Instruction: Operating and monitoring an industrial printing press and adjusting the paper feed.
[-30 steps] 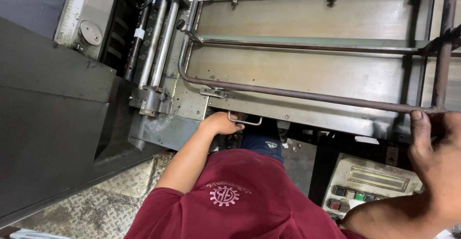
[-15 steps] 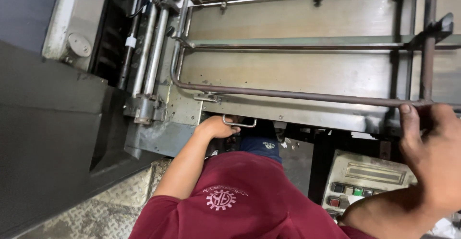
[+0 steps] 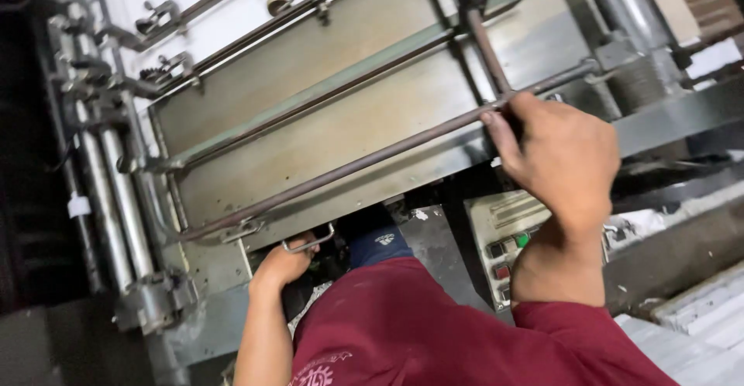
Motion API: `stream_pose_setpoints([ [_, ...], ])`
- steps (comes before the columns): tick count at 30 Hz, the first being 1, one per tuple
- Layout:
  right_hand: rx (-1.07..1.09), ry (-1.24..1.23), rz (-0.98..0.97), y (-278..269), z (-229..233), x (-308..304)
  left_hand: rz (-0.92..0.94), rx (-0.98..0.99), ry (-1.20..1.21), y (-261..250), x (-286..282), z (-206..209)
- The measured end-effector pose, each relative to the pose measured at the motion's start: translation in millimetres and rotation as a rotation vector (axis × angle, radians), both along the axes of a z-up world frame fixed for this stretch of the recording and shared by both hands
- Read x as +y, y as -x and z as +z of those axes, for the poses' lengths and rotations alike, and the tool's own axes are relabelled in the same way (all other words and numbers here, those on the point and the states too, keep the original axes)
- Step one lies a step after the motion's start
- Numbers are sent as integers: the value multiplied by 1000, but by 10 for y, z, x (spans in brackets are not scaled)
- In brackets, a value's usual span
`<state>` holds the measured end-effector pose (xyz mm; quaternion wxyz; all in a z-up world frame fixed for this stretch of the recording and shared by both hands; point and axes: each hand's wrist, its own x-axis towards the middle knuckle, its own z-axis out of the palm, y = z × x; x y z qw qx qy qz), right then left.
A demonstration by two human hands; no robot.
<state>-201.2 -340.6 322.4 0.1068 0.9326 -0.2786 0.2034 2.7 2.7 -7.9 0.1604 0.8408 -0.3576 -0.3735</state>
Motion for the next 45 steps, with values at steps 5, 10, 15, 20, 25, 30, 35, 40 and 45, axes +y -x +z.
stream_pose_setpoints([
  [5, -17, -101, 38, -43, 54, 28, 51, 23, -8, 0, 17, -10],
  [10, 13, -123, 8, -59, 70, 29, 67, 35, -98, 36, -117, 371],
  [15, 7, -126, 19, -51, 76, 21, 105, 50, -124, 80, -178, 593],
  [20, 17, -142, 13, -59, 93, 21, 136, 66, -132, 72, -160, 535],
  [25, 23, -143, 10, -55, 81, 19, 147, 78, -140, 74, -161, 537],
  [30, 15, -138, 8, -54, 82, 16, 162, 94, -141, 86, -167, 546],
  [35, 10, -165, -27, -56, 105, 24, 145, 72, -98, 25, -86, 287],
  [40, -87, -182, 24, -26, 64, -17, 72, 2, -39, -9, -34, 148],
  [45, -114, -252, 13, 9, 78, -38, 44, -43, -34, -83, -17, -38],
])
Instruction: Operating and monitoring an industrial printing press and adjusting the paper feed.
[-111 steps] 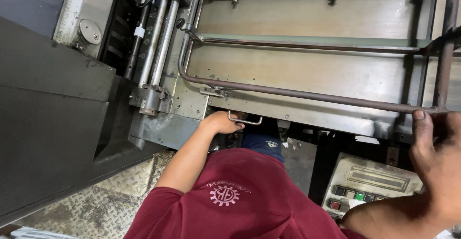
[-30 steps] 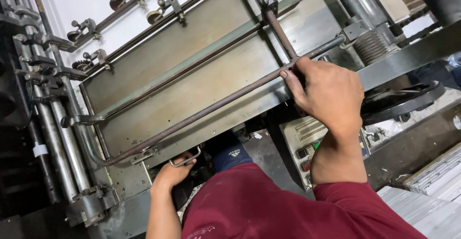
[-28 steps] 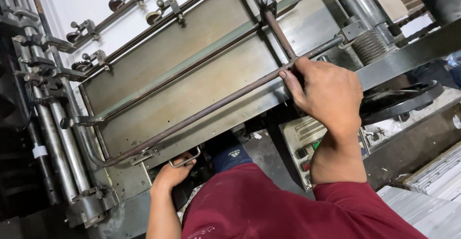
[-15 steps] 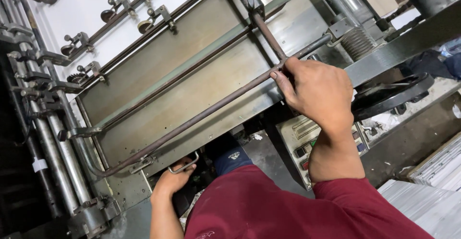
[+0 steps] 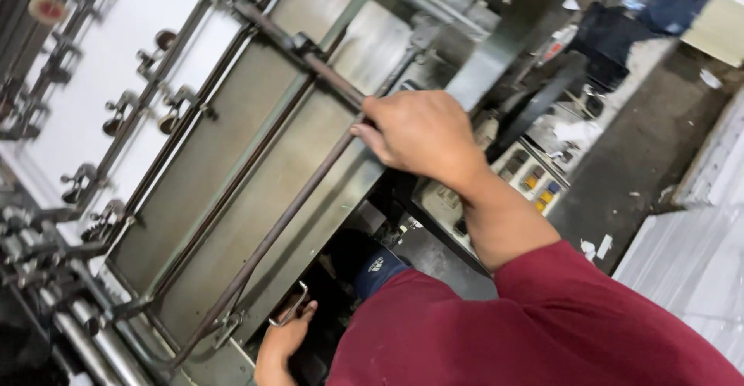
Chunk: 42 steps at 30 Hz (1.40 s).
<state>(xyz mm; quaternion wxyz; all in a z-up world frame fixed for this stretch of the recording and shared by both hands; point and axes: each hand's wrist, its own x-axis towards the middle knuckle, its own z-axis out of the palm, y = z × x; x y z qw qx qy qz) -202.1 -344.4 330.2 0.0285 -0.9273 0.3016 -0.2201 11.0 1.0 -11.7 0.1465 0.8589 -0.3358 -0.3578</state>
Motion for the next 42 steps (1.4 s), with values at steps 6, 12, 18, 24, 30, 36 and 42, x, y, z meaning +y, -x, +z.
stream_pose_setpoints([
  [6, 13, -80, 4, 14, -37, 2, 14, 48, -14, -30, -18, 8],
  [12, -48, -65, 15, 50, -106, -38, -91, -8, -131, -266, 31, -443],
  [18, -85, -57, 50, 30, -142, -40, -106, 104, -196, -633, 82, -1141],
  [24, -107, -14, 59, 13, -173, -51, -83, 102, -371, -797, 159, -1661],
  [30, -110, -52, 60, -1, -151, -70, 28, 132, -155, -850, 305, -2376],
  [36, -55, -43, 76, -21, -163, -82, 234, 377, 93, -828, 336, -2707],
  [42, -66, -38, 72, -26, -166, -73, 211, 335, 215, -753, 377, -2790],
])
